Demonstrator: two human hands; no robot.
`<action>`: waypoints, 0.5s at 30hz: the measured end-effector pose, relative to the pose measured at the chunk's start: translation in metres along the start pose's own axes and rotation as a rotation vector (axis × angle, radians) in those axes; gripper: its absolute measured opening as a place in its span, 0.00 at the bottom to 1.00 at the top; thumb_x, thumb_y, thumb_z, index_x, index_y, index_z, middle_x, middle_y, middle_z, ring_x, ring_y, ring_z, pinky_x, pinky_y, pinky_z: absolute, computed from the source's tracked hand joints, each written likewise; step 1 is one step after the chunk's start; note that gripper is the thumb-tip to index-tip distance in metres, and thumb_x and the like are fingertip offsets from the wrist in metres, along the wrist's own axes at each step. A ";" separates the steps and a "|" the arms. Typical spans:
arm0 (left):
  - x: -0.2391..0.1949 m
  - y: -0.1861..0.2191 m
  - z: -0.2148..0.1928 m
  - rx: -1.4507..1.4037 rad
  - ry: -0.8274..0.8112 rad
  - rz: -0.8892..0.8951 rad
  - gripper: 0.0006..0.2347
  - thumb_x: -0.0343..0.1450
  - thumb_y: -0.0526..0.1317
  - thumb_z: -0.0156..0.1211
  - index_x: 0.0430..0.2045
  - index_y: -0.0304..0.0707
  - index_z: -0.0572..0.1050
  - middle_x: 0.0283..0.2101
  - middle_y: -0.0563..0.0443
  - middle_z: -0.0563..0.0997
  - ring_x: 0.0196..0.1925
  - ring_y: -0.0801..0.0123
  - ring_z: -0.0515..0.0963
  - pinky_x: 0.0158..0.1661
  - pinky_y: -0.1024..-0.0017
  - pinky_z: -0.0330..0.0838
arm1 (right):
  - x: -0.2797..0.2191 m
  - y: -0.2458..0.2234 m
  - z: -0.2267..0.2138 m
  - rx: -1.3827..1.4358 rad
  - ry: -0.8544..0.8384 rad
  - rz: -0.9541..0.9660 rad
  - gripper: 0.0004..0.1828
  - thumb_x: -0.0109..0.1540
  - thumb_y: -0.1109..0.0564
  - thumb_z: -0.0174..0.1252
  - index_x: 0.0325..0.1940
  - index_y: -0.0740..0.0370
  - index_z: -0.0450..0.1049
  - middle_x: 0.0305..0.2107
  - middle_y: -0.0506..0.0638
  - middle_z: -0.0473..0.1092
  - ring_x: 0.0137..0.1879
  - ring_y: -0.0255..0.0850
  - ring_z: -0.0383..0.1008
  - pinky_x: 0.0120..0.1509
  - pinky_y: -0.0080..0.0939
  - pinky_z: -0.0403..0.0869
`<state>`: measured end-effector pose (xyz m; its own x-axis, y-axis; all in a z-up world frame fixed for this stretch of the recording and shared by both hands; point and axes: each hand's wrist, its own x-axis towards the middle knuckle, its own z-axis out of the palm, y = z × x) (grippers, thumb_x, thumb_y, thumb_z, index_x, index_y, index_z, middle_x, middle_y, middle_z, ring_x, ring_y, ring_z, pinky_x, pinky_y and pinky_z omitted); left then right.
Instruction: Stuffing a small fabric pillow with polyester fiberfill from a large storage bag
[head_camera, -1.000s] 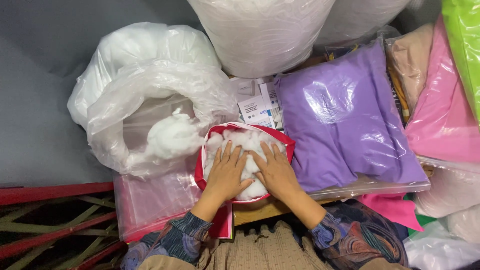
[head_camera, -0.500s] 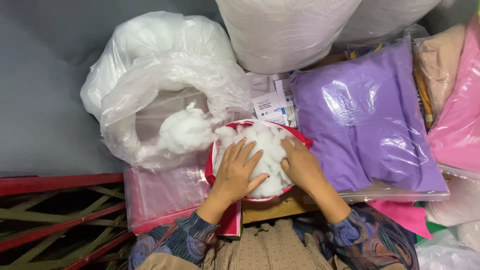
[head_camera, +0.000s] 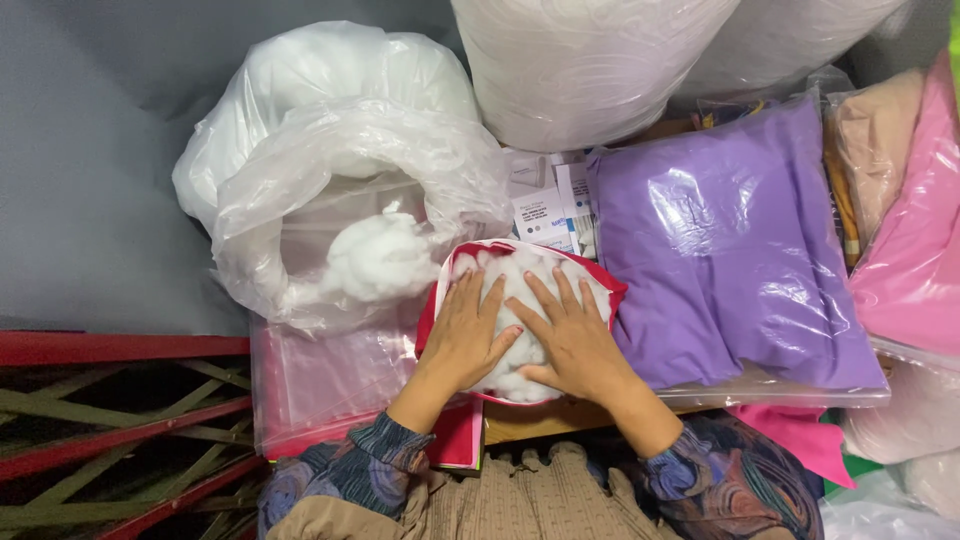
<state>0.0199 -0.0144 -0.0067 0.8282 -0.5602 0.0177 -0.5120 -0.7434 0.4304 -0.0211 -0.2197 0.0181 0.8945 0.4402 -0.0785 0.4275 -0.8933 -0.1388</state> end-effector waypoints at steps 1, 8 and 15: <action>0.000 -0.002 0.004 -0.001 0.000 -0.002 0.33 0.75 0.60 0.42 0.69 0.36 0.56 0.64 0.22 0.63 0.71 0.34 0.60 0.68 0.46 0.49 | 0.003 0.001 0.004 0.000 -0.001 -0.002 0.57 0.47 0.30 0.70 0.76 0.40 0.55 0.75 0.56 0.46 0.78 0.67 0.42 0.75 0.72 0.48; 0.002 -0.016 0.020 0.077 -0.248 -0.091 0.45 0.63 0.72 0.52 0.68 0.38 0.60 0.64 0.23 0.64 0.68 0.35 0.64 0.69 0.44 0.46 | 0.018 0.017 0.043 -0.100 -0.172 0.124 0.55 0.47 0.36 0.71 0.74 0.48 0.57 0.71 0.59 0.54 0.77 0.62 0.50 0.77 0.69 0.50; 0.000 -0.019 0.005 0.100 -0.249 -0.071 0.33 0.63 0.46 0.69 0.64 0.38 0.65 0.65 0.30 0.64 0.69 0.39 0.63 0.66 0.47 0.55 | 0.021 0.034 0.055 -0.038 -0.146 0.237 0.54 0.48 0.37 0.68 0.75 0.49 0.56 0.71 0.58 0.55 0.74 0.60 0.58 0.75 0.65 0.54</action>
<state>0.0286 -0.0025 -0.0194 0.7876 -0.5688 -0.2370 -0.4851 -0.8095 0.3308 0.0047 -0.2357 -0.0427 0.9428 0.2249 -0.2462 0.2160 -0.9744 -0.0630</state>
